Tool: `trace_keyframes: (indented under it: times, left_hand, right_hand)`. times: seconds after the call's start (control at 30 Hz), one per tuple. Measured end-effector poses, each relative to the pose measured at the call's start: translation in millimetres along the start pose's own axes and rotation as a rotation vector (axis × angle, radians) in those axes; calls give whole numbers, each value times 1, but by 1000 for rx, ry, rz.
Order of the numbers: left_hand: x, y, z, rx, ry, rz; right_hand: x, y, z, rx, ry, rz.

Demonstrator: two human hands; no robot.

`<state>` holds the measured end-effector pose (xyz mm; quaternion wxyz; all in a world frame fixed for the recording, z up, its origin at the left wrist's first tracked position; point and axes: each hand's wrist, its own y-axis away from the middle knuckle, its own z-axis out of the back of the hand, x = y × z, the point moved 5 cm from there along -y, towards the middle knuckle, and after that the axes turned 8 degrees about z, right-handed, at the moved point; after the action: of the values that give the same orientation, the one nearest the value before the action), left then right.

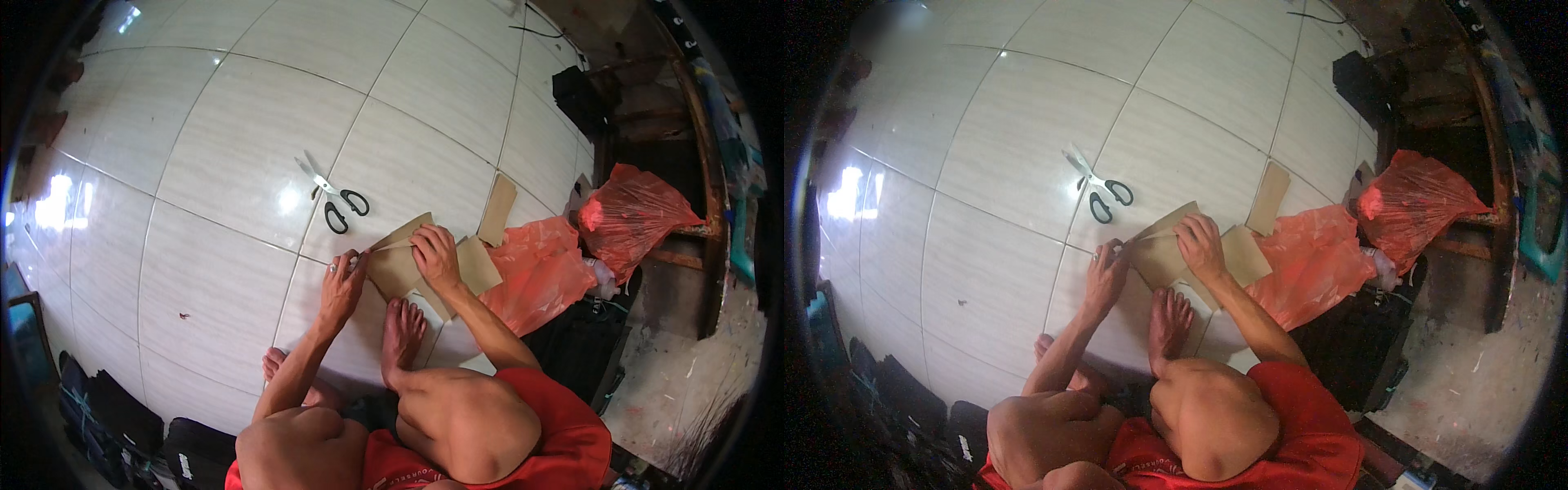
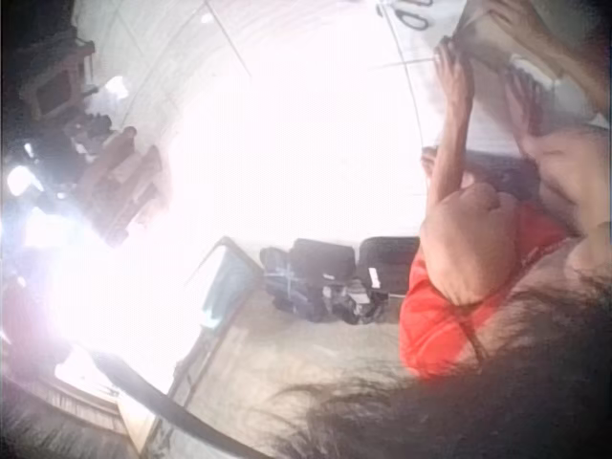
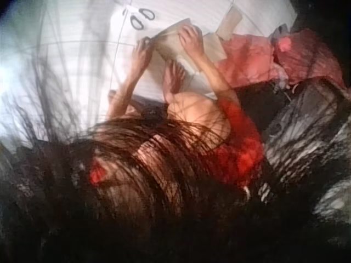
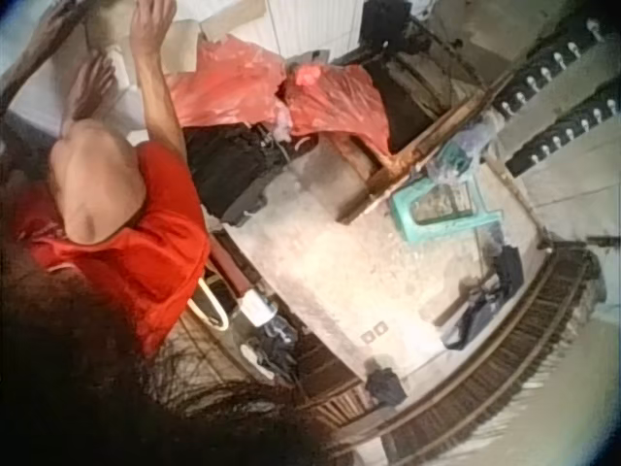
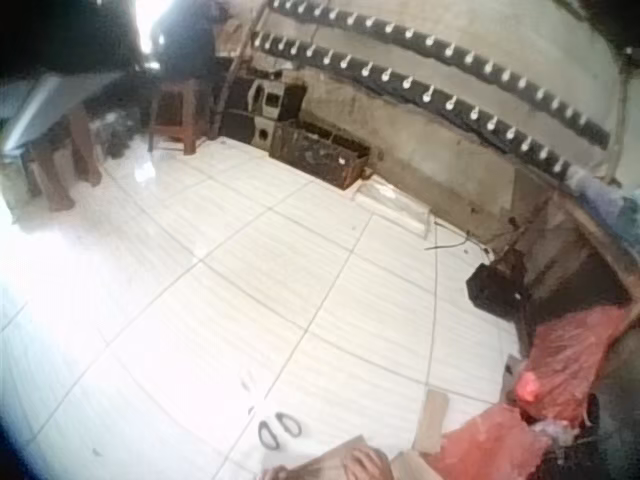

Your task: The person uses scissors to cut a rectangular piece of brown paper while sitting on the floor.

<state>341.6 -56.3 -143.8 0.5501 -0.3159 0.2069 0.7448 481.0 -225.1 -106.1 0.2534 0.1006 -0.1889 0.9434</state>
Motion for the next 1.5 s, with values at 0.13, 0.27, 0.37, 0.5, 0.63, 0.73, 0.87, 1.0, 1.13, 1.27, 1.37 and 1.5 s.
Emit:
trace_keyframes:
  times: [0.13,0.27,0.37,0.5,0.63,0.73,0.87,1.0,1.13,1.27,1.37,1.5]
  left_hand:
    - [-15,-1,8,-72,56,61]
    - [-32,-14,29,-112,162,168]
    - [-11,-22,26,71,446,159]
    - [7,-26,20,323,1198,449]
    - [1,-34,44,218,1683,488]
    - [19,-24,48,100,1840,528]
    - [16,-14,66,76,1755,963]
    - [26,-5,76,134,1718,940]
    - [33,5,58,158,1653,962]
    - [22,-7,55,25,1793,823]
    - [19,-10,61,1,1955,818]
    - [14,-10,69,-22,1866,755]
  right_hand:
    - [-14,-18,18,171,-222,-53]
    - [-24,-46,59,439,-451,-150]
    - [-14,-73,86,496,-624,-342]
    - [-18,-86,85,513,-903,-487]
    - [-5,-88,50,513,-1242,-718]
    - [23,-69,15,548,-1344,-713]
    - [64,-64,-12,497,-1251,-684]
    - [82,-76,-8,573,-739,-531]
    - [104,-84,-1,357,-554,-372]
    - [131,-79,-4,325,-374,-174]
    - [149,-80,-3,291,-287,-46]
    - [153,-79,-10,317,-316,-17]
